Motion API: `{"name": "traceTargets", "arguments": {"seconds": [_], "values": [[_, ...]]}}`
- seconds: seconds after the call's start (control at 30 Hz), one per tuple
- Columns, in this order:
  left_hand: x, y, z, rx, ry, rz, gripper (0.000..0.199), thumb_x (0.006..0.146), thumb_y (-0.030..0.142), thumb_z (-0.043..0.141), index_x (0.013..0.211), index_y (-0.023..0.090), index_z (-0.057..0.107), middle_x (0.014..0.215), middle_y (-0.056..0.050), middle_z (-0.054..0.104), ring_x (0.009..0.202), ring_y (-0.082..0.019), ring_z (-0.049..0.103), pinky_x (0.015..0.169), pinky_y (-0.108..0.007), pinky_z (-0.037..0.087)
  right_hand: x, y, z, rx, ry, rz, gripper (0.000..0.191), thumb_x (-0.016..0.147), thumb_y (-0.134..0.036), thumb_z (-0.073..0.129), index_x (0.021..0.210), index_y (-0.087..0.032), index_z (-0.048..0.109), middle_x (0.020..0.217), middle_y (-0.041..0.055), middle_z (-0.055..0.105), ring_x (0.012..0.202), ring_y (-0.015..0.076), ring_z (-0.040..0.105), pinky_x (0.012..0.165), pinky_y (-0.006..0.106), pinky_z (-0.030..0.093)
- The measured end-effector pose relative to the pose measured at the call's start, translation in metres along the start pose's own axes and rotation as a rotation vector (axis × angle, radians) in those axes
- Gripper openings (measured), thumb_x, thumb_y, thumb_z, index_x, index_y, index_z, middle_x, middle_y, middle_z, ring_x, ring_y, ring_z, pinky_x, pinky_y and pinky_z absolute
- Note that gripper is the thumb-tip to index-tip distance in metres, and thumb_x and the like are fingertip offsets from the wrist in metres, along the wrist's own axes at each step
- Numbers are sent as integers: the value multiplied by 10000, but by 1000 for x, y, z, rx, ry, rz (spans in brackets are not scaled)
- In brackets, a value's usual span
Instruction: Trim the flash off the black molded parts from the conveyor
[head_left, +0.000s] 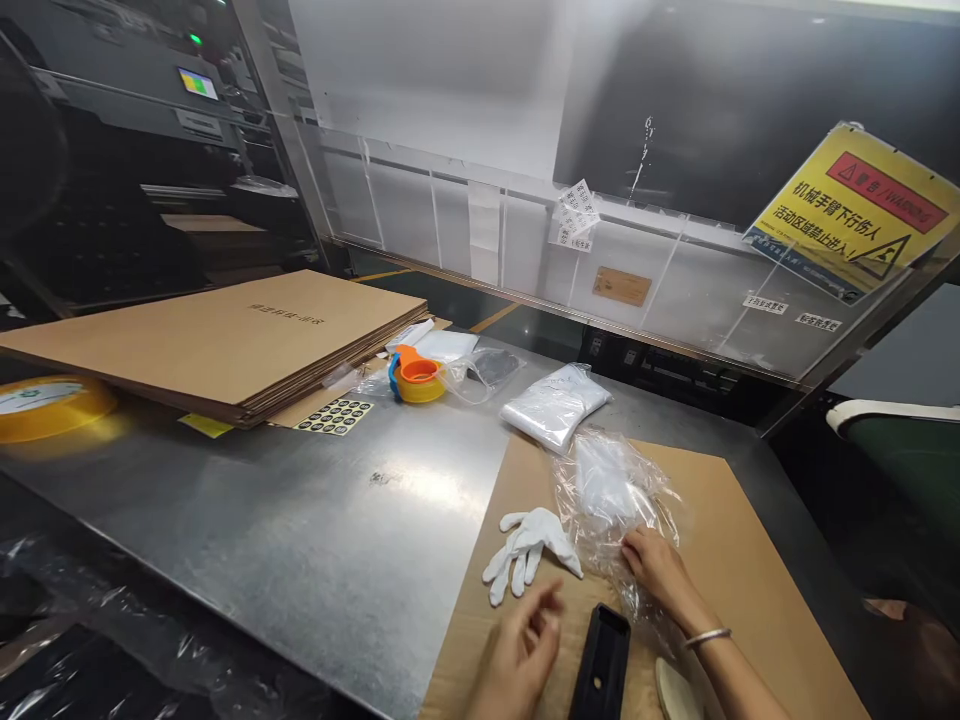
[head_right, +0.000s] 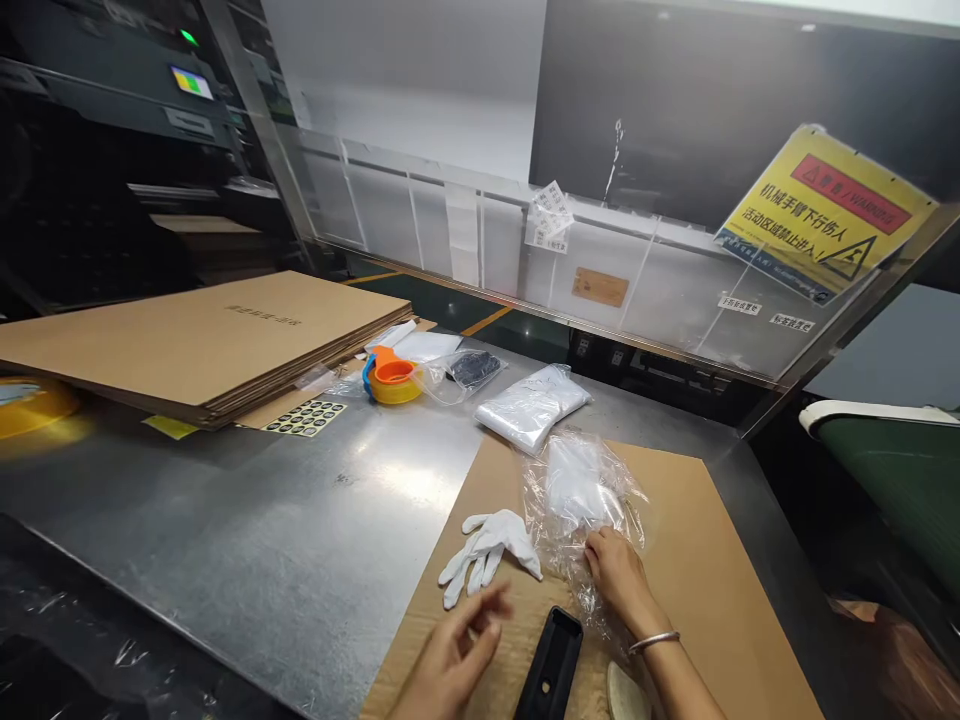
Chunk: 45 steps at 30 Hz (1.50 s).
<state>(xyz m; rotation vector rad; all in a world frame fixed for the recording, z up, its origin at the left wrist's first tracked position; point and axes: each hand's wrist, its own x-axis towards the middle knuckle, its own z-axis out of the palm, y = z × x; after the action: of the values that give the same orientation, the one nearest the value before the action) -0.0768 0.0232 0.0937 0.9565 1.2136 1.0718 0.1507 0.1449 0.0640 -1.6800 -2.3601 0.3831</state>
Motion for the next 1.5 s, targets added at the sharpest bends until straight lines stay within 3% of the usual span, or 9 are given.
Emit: {"name": "traceTargets", "arguments": {"seconds": [0.1, 0.27, 0.4, 0.57, 0.77, 0.93, 1.2, 1.33, 1.5], "values": [[43, 6, -23, 832, 120, 275, 433, 814, 263, 473, 1241, 195, 498, 1281, -123, 485, 1227, -289, 380, 1019, -420, 287, 1, 6, -3, 38, 11, 19, 227, 903, -311, 483, 761, -150, 560, 736, -18, 561, 709, 124, 549, 695, 304, 440], [88, 22, -44, 959, 54, 264, 220, 724, 96, 475, 834, 178, 648, 848, -92, 642, 851, -262, 586, 750, -353, 417, -4, 12, -12, 153, 61, 43, 285, 907, -259, 324, 777, -185, 566, 709, 21, 594, 689, 163, 571, 656, 284, 421], [126, 66, -46, 891, 102, 310, 162, 804, 150, 461, 839, 184, 616, 722, -15, 625, 724, -181, 583, 687, -296, 416, -10, 14, -13, 231, 70, 71, 318, 891, -302, 284, 843, -197, 581, 693, 22, 618, 673, 178, 592, 629, 268, 417], [200, 119, -1, 770, 166, 316, 231, 869, 345, 522, 931, 135, 592, 880, -33, 625, 776, -163, 598, 721, -356, 490, -15, 15, 1, 237, 2, 91, 240, 804, -328, 478, 970, -200, 594, 719, 15, 655, 680, 181, 608, 624, 249, 417], [260, 128, 92, 621, 17, 258, 276, 868, 317, 538, 1083, 145, 555, 1035, -68, 603, 845, -177, 607, 717, -365, 528, -15, 12, 16, 205, 7, 104, 173, 695, -192, 563, 852, -216, 630, 860, 61, 667, 806, 212, 588, 709, 267, 392], [255, 112, 117, 526, -120, 253, 324, 872, 321, 530, 1151, 156, 516, 1055, -74, 594, 817, -171, 610, 684, -350, 536, -11, 13, 4, 385, 80, 113, 194, 799, -271, 468, 682, -198, 604, 750, 48, 623, 724, 191, 544, 677, 274, 362], [176, 80, 62, 511, -364, 433, 423, 734, 192, 580, 1157, 202, 591, 1157, -94, 610, 1078, -238, 519, 1012, -421, 333, 1, 12, -22, 1011, 134, 218, 547, 721, -717, 450, 721, -175, 523, 562, -34, 436, 513, 110, 394, 521, 243, 311], [153, 76, 46, 448, -566, 391, 652, 584, 192, 693, 1218, 247, 551, 1276, -65, 548, 1209, -270, 430, 1039, -412, 290, -7, -12, -37, 1263, 20, 160, 492, 703, -652, 568, 801, -171, 534, 513, -79, 359, 469, 72, 307, 496, 216, 270], [140, 84, 46, 286, -706, 306, 291, 754, 442, 583, 764, 160, 651, 807, -64, 662, 798, -193, 588, 770, -309, 446, -20, -30, -56, 1412, -75, 124, 406, 735, -566, 615, 808, -173, 543, 498, -96, 305, 452, 60, 251, 481, 213, 236]]}}
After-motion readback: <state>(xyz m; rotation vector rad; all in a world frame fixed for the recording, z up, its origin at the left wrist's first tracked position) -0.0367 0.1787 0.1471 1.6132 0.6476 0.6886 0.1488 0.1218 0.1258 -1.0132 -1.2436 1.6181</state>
